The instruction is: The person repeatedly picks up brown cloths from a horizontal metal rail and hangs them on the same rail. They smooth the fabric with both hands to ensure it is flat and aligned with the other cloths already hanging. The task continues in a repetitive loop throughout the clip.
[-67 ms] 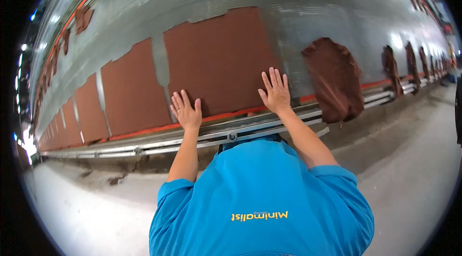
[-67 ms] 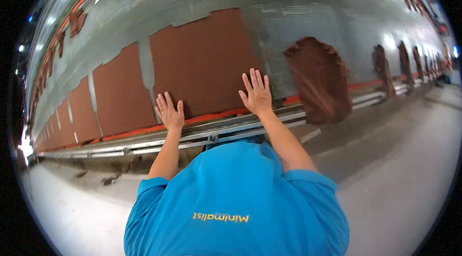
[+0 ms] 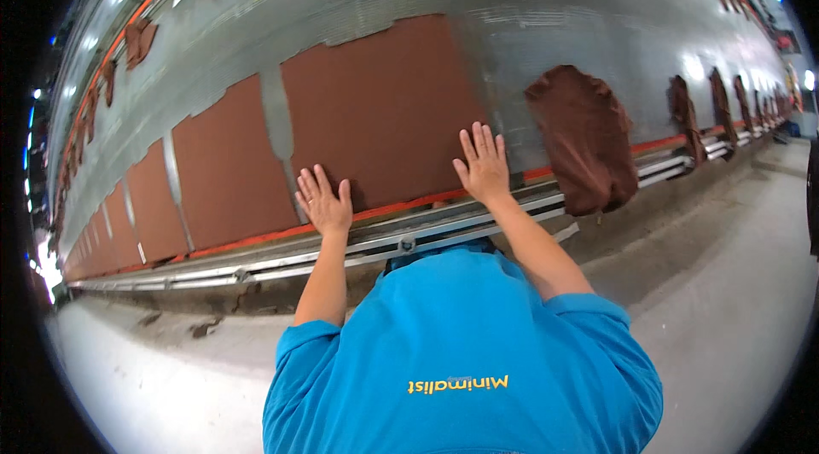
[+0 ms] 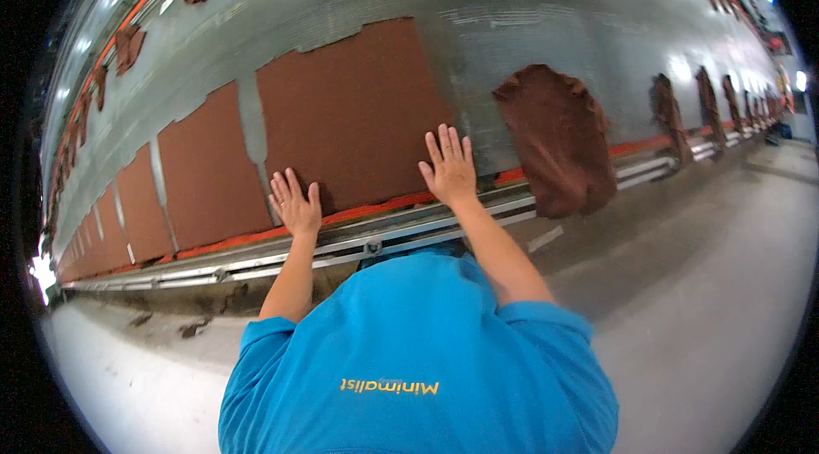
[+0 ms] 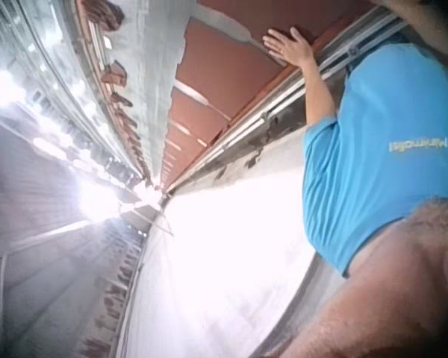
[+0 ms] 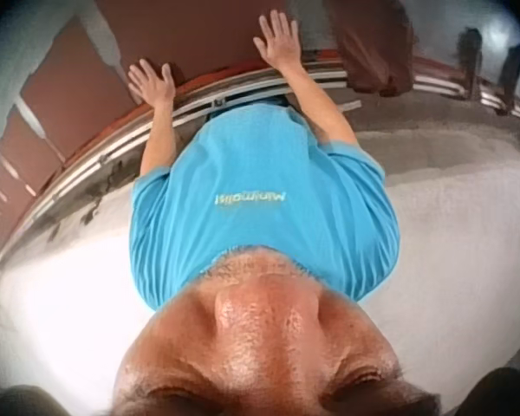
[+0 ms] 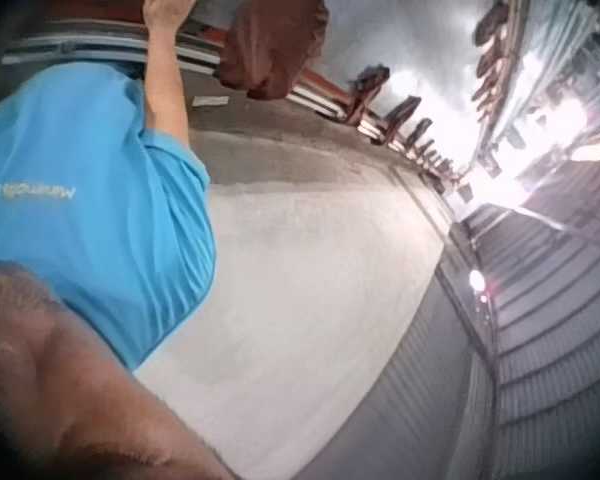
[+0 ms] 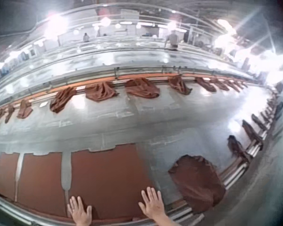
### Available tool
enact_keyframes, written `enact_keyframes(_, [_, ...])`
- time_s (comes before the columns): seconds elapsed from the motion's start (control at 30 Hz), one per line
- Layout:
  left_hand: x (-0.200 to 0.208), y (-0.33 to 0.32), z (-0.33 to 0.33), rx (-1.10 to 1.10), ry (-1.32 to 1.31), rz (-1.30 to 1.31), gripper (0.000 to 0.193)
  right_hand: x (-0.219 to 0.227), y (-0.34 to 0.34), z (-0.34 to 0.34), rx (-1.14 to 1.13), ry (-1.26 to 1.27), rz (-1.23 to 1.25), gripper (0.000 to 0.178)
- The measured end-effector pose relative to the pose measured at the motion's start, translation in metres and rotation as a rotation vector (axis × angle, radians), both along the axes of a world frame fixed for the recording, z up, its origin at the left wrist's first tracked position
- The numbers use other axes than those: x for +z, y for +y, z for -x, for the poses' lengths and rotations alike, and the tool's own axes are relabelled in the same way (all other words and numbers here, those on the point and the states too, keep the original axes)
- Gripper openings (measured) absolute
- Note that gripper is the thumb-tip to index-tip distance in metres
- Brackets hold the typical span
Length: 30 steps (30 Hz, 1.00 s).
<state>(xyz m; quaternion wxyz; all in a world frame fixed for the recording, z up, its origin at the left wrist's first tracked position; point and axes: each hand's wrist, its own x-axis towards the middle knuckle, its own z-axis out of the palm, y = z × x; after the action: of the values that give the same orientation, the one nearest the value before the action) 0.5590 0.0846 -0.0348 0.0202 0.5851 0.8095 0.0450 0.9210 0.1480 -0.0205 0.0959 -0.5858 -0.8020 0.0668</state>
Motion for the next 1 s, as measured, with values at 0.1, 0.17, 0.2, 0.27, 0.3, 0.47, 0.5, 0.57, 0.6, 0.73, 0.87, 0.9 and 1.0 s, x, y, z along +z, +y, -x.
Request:
enact_keyframes(0.1, [-0.004, 0.008, -0.001, -0.037, 0.021, -0.055, 0.078, 0.002, -0.013, -0.005, -0.106, 0.016, 0.089, 0.07])
enact_keyframes(0.17, [-0.007, 0.004, 0.0, -0.031, -0.01, -0.05, 0.078, 0.005, -0.026, -0.009, -0.077, 0.056, 0.179, 0.072])
enact_keyframes(0.2, [-0.006, 0.003, 0.003, -0.027, -0.011, -0.04, 0.079, 0.01, -0.031, -0.012, -0.043, 0.08, 0.202, 0.071])
enact_keyframes(0.27, [-0.007, 0.0, 0.006, -0.033, -0.026, -0.036, 0.08, 0.023, -0.039, -0.024, 0.028, 0.134, 0.238, 0.069])
enact_keyframes(0.3, [-0.006, 0.003, 0.004, -0.04, -0.061, -0.046, 0.094, 0.033, -0.034, -0.034, -0.002, 0.258, 0.343, 0.067])
enact_keyframes(0.47, [0.04, 0.0, -0.023, -0.39, -0.043, 0.261, 0.122, 0.076, -0.031, -0.119, -0.387, 0.624, 0.249, 0.045])
enact_keyframes(0.5, [0.035, -0.001, -0.02, -0.389, -0.022, 0.278, 0.121, 0.073, -0.033, -0.151, -0.451, 0.616, 0.062, 0.044])
enact_keyframes(0.57, [0.03, 0.002, -0.02, -0.364, 0.031, 0.308, 0.119, 0.079, -0.038, -0.213, -0.659, 0.508, -0.176, 0.043])
enact_keyframes(0.6, [0.058, 0.011, -0.047, -0.33, -0.038, 0.397, 0.114, 0.072, -0.05, -0.256, -0.817, 0.454, -0.291, 0.039])
enact_keyframes(0.73, [0.045, 0.026, -0.091, -0.13, -0.493, 0.093, 0.081, 0.04, -0.074, -0.378, -1.297, 0.54, -0.346, 0.049])
enact_keyframes(0.87, [0.086, 0.038, -0.259, -0.245, -0.757, -0.054, 0.04, 0.013, -0.079, -0.418, -1.154, 0.741, 0.17, 0.066])
enact_keyframes(0.9, [0.086, 0.036, -0.305, -0.262, -0.83, -0.017, 0.043, 0.008, -0.084, -0.414, -1.085, 0.716, 0.301, 0.068])
enact_keyframes(1.0, [0.055, 0.045, -0.4, -0.397, -0.599, 0.333, 0.048, 0.013, -0.088, -0.408, -0.842, 1.375, 0.564, 0.049])
